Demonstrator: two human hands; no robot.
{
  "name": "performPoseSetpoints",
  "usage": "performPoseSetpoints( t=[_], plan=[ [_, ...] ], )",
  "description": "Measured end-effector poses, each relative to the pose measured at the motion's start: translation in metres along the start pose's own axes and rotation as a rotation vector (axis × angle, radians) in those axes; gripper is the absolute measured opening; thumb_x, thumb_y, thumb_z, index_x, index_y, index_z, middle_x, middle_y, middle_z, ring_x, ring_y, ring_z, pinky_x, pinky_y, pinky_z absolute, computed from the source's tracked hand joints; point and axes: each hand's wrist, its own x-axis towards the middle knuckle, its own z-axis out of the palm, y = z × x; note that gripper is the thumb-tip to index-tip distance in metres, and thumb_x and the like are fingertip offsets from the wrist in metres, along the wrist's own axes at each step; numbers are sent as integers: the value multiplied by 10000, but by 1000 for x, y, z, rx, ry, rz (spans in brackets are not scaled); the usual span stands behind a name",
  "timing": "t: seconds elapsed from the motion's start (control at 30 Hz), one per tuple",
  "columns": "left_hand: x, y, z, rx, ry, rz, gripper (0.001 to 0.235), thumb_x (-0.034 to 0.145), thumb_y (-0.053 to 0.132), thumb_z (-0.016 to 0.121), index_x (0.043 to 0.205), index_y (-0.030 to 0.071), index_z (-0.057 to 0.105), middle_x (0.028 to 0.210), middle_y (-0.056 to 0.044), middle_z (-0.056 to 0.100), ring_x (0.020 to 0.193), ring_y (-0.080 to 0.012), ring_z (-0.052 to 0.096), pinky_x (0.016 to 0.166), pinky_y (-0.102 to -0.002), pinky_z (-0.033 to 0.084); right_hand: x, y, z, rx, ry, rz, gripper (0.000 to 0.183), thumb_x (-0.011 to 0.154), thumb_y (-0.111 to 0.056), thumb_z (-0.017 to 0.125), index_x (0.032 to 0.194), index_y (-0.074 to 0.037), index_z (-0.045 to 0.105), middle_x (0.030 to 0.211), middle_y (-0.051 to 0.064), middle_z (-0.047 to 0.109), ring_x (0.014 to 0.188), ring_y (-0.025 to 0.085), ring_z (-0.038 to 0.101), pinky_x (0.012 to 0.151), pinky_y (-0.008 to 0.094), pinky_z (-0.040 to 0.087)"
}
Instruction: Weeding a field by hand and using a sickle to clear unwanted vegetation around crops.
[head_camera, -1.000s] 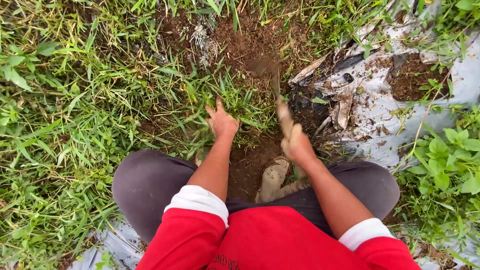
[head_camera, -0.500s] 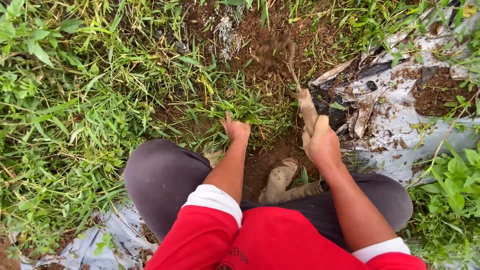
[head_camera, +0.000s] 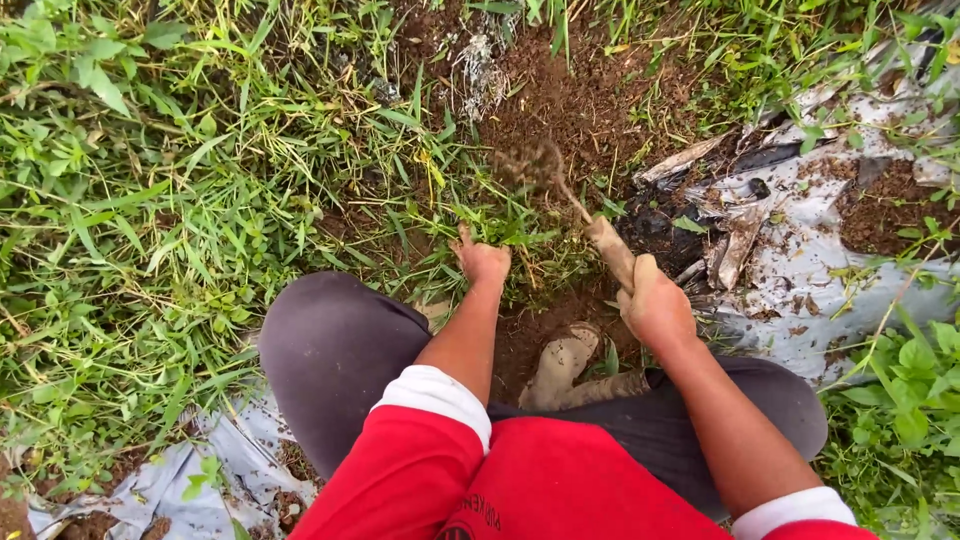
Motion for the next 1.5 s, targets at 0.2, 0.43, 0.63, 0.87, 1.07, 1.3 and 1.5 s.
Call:
performPoseSetpoints(
  t=[0.2,0.43,0.63,0.87,1.07,1.3,1.5],
  plan=[
    [-9,0,-10,-56,60,11,794,892,519,639,1454,-31,538,1715,-13,134,1547,-412,164,1229,-464,335,56,-39,11,137,388,-132,257,942,-150,639,1048,-33,437,704,270,610,634,466,686,494,543,541],
    [13,-21,24,-190,80,-42,1022,881,448,706,1622,93,99,1681,-120,-79,1527,-418,114,1219,-404,367,68,36,76,76,-174,-98,323,861,-128,673,1069,-25,449,888,327,659,847,542,679,601,598,487],
    [26,-6,37,-496,122,-51,1242,832,272,836,1610,334,-130,1676,-222,27,1541,-406,126,1248,-424,260,10,16,17,-134,-79,-44,328,901,-161,632,1164,-51,469,865,241,675,808,500,707,654,611,575],
    [-22,-6,-9,-400,139,71,1189,844,223,837,1640,299,-43,1683,-221,156,1568,-415,112,1245,-539,220,9,36,33,-196,269,-90,266,914,-257,581,1086,-107,443,942,218,584,824,519,668,681,657,550],
    [-64,8,-69,-487,-19,-81,969,885,580,632,1590,464,-23,1682,-133,41,1490,-435,250,1140,-726,246,14,51,18,-193,302,-89,205,932,-178,596,1053,-108,446,916,190,594,757,506,687,682,617,561],
    [-83,27,-103,-541,166,-57,946,850,755,631,1595,479,118,1650,-164,116,1486,-453,209,1137,-720,208,18,47,10,-122,305,-66,270,915,-200,610,1105,-96,448,973,217,596,770,552,666,685,655,547],
    [-110,38,-127,-436,746,459,988,765,275,700,1627,301,218,1686,-203,19,1527,-503,40,1158,-765,95,6,42,13,-56,184,51,281,908,-235,631,1092,-108,461,935,215,638,877,531,686,765,633,551]
  ],
)
